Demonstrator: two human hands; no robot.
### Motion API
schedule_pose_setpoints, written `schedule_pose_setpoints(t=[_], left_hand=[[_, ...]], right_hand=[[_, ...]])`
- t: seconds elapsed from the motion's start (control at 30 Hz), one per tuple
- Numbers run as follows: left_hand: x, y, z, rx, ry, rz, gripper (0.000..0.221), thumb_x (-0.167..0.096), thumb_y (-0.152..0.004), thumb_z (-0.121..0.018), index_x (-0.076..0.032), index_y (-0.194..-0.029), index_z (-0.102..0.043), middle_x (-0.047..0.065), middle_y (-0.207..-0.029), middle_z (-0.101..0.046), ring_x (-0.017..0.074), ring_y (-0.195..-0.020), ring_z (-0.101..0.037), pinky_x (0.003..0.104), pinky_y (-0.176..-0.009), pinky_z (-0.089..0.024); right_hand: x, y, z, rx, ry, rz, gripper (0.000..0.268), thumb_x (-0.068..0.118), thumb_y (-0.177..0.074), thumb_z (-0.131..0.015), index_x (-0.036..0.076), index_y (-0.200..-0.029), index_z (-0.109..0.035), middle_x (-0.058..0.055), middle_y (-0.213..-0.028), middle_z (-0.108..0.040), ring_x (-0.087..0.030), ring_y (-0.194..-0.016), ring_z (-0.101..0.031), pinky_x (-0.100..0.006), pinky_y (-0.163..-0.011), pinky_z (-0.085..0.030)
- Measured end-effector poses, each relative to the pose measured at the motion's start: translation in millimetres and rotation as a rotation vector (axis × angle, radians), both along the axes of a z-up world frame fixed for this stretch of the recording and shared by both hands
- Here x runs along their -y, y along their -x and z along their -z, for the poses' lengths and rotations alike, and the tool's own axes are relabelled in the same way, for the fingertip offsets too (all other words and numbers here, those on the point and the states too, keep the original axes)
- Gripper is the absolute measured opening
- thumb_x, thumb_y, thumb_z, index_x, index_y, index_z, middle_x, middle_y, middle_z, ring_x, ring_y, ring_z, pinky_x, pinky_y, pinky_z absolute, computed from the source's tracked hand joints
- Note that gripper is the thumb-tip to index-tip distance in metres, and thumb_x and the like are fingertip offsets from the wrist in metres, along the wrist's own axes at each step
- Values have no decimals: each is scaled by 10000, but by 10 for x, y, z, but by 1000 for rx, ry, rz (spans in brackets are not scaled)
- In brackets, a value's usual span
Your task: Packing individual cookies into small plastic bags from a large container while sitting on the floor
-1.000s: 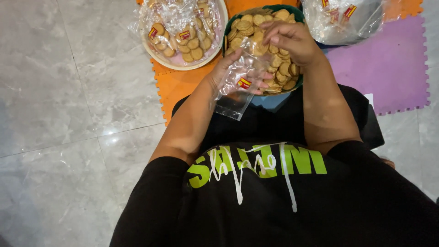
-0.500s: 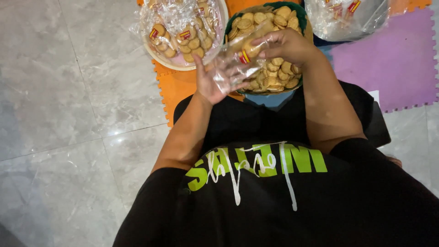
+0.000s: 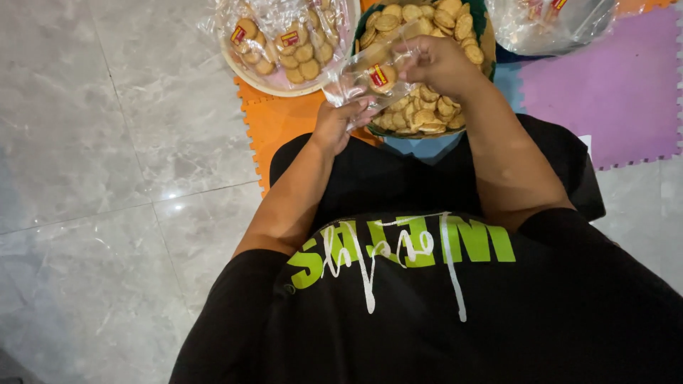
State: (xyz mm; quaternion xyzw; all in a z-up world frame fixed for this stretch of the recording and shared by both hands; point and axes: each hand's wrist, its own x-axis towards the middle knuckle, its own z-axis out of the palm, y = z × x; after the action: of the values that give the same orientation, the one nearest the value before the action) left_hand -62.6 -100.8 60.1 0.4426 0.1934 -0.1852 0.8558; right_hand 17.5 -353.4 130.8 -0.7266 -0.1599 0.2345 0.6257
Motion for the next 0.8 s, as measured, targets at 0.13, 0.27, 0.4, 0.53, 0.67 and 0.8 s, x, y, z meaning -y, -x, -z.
schedule_pose_setpoints(t=[0.13, 0.27, 0.4, 0.53, 0.67, 0.8], left_hand=[[-10, -3, 11, -25, -24, -17, 291, 1, -888, -713, 73, -1168, -687, 168, -1010, -757, 264, -851, -759, 272, -675, -603], [-44, -61, 3, -7, 36, -93, 309, 0, -876, -731, 42, -1174, -657, 164, -949, -747, 190, -710, -692, 275, -621, -591], [-94, -80, 54, -13, 60, -134, 335, -27, -912, -711, 2, -1244, -682, 139, -979, -751, 178, -753, -690, 274, -650, -581], [-104, -105, 95, -5, 116, -214, 359, 7, -892, -718, 48, -1241, -644, 136, -960, -714, 154, -678, -643, 261, -583, -588], [-110, -111, 119, 6, 141, -228, 326, 4, -899, -710, 32, -1220, -661, 127, -953, -720, 152, -691, -640, 253, -595, -573], [-113, -85, 95, 2, 113, -225, 272, -22, -900, -729, 22, -1167, -703, 109, -878, -721, 164, -702, -652, 271, -637, -578]], right_hand=[[1, -6, -6, -37, -19, -134, 542, -68, -956, -591, -16, -1487, -496, -133, -1214, -712, -126, -988, -665, -191, -805, -488], [-65, 40, -186, -47, -89, -122, 570, -11, -982, -578, 20, -1535, -449, -142, -1285, -689, -154, -1084, -674, -214, -897, -517], [-20, 10, -39, 1, -405, 310, 261, 120, -1041, -656, 71, -1297, -633, -50, -1168, -699, -109, -1049, -681, -239, -985, -583], [72, -141, 342, -85, -366, 592, 235, 282, -982, -677, 79, -1098, -694, -43, -953, -736, -118, -831, -709, -244, -815, -611], [77, -172, 962, 386, 265, 392, 164, 8, -956, -663, 55, -1105, -714, -55, -856, -704, -160, -718, -635, -290, -672, -534], [-277, 70, 759, 553, 1125, -153, 447, 460, -1066, -626, 40, -969, -744, -170, -978, -662, -281, -874, -613, -426, -762, -541]])
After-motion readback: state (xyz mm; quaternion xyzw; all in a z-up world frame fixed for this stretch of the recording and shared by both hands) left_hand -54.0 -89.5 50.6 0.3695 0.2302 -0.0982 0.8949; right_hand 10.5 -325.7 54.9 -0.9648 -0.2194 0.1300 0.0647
